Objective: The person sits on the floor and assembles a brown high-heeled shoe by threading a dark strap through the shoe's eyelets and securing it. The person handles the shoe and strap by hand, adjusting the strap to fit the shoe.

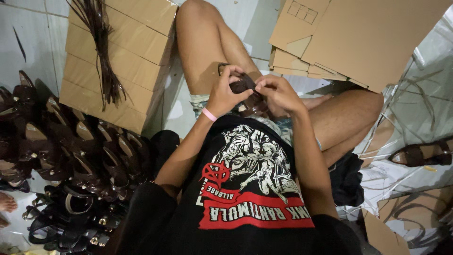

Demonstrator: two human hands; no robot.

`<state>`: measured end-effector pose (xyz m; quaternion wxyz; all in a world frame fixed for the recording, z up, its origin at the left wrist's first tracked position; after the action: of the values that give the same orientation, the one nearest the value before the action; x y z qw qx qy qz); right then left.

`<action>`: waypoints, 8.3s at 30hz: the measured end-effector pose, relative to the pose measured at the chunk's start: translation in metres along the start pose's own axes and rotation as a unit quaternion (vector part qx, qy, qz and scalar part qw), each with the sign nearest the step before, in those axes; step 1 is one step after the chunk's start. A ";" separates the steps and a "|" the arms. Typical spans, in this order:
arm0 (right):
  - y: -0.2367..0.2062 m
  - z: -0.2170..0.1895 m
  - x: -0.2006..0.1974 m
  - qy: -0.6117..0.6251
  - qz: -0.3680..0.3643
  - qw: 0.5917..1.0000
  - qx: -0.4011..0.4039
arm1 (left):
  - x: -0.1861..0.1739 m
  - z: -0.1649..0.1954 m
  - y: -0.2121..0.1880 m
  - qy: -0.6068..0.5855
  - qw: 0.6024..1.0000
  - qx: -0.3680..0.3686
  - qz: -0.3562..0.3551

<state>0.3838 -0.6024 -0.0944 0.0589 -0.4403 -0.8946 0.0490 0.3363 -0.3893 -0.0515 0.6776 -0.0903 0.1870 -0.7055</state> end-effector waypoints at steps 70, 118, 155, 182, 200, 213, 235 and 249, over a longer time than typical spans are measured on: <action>-0.022 -0.051 0.053 -0.215 0.224 0.943 -0.123 | -0.040 0.064 -0.021 0.249 0.952 0.172 0.040; -0.026 -0.016 0.037 -0.119 0.224 0.965 -0.070 | -0.004 0.048 0.008 0.264 0.962 0.029 0.066; -0.038 0.053 0.022 0.243 0.238 0.940 0.020 | -0.016 0.006 -0.004 0.088 0.995 0.038 -0.032; -0.018 -0.063 0.051 -0.303 0.183 0.916 -0.189 | -0.019 0.008 -0.003 0.066 0.995 0.033 -0.066; -0.019 0.018 0.041 0.085 0.265 0.960 -0.026 | -0.022 0.067 -0.014 0.236 0.960 0.150 -0.014; -0.022 0.010 0.042 -0.017 0.258 0.963 -0.075 | -0.008 0.059 0.003 0.282 0.952 0.112 -0.034; -0.037 -0.003 0.038 -0.053 0.227 0.967 -0.101 | -0.015 0.056 0.033 0.440 0.894 -0.020 -0.084; -0.013 -0.034 0.036 -0.182 0.183 0.957 -0.131 | -0.021 0.041 0.024 0.352 0.932 0.013 -0.087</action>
<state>0.3569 -0.5803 -0.0563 -0.1731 -0.5841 -0.7927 0.0207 0.3758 -0.3750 -0.0205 0.5055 0.1565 0.3960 -0.7505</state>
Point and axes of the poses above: each hand's wrist, its own y-axis towards the middle knuckle, its own x-axis out of the palm, z = x × y, the point moved 2 cm from there along y, towards the middle knuckle, and after that the axes turned 13 degrees about -x, right-handed, at the moved point
